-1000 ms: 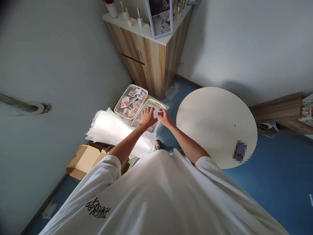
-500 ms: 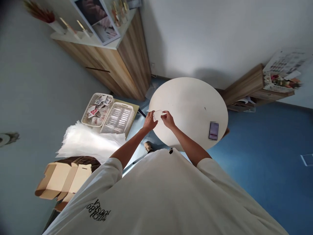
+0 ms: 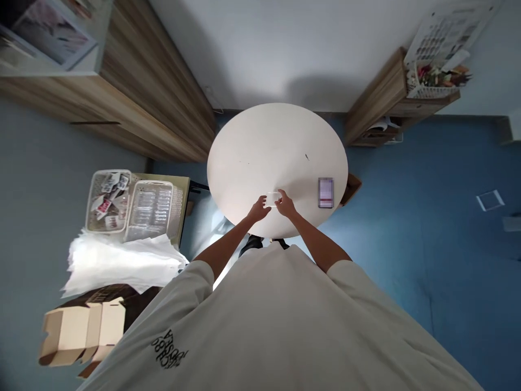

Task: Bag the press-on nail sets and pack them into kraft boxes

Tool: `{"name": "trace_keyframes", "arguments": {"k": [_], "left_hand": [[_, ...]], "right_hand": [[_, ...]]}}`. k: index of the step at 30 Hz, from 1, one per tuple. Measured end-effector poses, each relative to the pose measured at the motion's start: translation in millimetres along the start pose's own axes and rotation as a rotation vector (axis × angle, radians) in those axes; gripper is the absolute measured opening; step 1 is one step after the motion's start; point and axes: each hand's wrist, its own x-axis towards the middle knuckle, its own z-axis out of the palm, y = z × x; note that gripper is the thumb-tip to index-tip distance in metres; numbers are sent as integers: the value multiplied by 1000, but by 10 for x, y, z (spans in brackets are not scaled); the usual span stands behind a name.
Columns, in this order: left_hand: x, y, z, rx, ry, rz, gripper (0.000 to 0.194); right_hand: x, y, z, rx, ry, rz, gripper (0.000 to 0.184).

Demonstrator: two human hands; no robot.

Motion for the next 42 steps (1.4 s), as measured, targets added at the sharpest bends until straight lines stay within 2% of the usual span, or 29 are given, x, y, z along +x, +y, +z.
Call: {"name": "trace_keyframes", "arguments": {"k": [5, 8, 14, 17, 19, 21, 23, 31, 37, 42], "left_hand": [[161, -97, 225, 91, -37, 42, 58], [206, -123, 243, 116, -54, 29, 52], [252, -100, 238, 86, -78, -24, 45], [300, -57, 285, 12, -99, -79, 46], [342, -21, 321, -26, -97, -107, 49], [386, 11, 340, -42, -85, -108, 53], [423, 31, 331, -43, -69, -94, 56], [511, -55, 194, -55, 53, -35, 60], [501, -83, 191, -84, 37, -33, 62], [466, 43, 99, -102, 130, -5, 45]], "right_hand": [[86, 196, -49, -33, 77, 43, 60], [218, 239, -73, -56, 128, 80, 56], [342, 249, -74, -188, 146, 150, 49], [357, 231, -101, -261, 200, 11, 47], [371, 220, -131, -300, 158, -106, 48], [375, 216, -152, -322, 79, -150, 49], [350, 222, -150, -333, 34, -130, 48], [109, 238, -36, -294, 13, -39, 47], [77, 163, -50, -209, 25, -39, 47], [104, 86, -80, -177, 88, -87, 41]]}}
